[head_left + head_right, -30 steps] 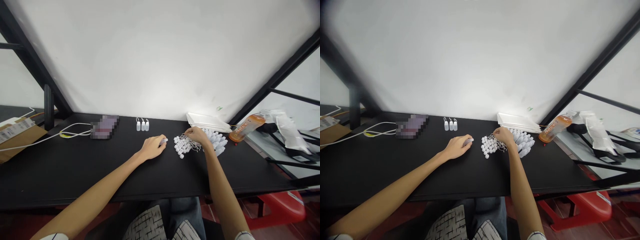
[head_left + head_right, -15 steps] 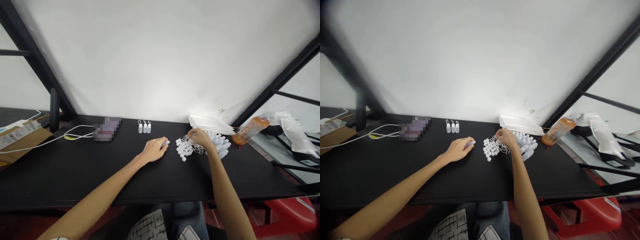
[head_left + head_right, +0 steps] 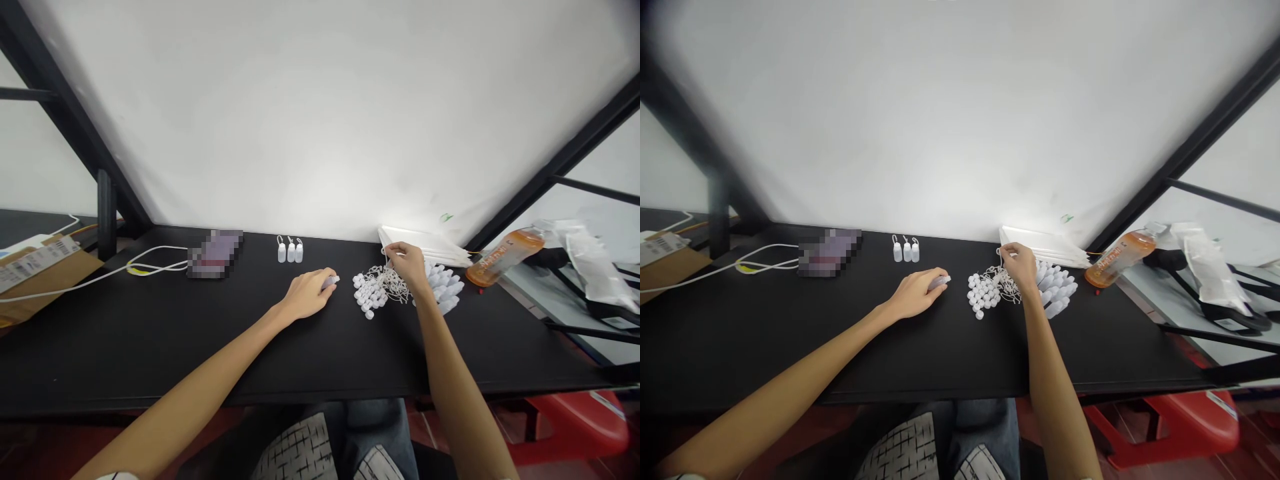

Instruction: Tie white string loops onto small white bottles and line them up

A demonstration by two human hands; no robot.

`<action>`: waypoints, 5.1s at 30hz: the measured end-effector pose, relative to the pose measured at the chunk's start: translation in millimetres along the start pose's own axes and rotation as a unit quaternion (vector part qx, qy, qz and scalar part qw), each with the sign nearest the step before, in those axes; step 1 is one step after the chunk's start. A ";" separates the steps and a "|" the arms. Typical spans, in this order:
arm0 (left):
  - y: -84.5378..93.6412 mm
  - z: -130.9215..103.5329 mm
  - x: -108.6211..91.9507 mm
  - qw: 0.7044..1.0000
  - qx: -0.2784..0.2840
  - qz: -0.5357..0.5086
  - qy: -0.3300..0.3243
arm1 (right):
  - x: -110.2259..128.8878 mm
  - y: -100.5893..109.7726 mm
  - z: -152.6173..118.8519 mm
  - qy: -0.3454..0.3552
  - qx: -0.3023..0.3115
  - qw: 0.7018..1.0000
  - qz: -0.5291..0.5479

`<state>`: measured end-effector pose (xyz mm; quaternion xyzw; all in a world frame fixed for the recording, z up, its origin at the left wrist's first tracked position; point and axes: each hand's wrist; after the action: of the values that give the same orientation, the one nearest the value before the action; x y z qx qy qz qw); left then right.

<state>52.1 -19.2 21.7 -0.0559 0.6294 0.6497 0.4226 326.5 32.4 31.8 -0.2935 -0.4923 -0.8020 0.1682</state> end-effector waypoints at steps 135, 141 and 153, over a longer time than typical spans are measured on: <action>17.8 -0.7 -1.0 0.962 -0.142 -0.235 -0.012 | 88.9 -35.2 -72.9 0.123 0.247 0.861 0.428; 20.2 1.8 -0.7 0.936 -0.091 -0.340 -0.006 | 81.1 -35.8 -67.4 0.119 0.254 0.871 0.403; 13.8 3.9 16.1 0.946 -0.091 -0.305 -0.061 | 77.0 -36.3 -67.0 0.097 0.327 0.833 0.435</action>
<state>35.1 -6.0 23.4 -0.2433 0.4933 0.5467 0.6314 226.3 -9.0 32.7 -0.3263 -0.5283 -0.4629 0.6326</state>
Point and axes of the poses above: each hand's wrist, its own z-axis towards the middle knuckle, its own y-axis out of the back of the hand, x = y × z, and after that the axes turned 5 degrees about -z, right-handed
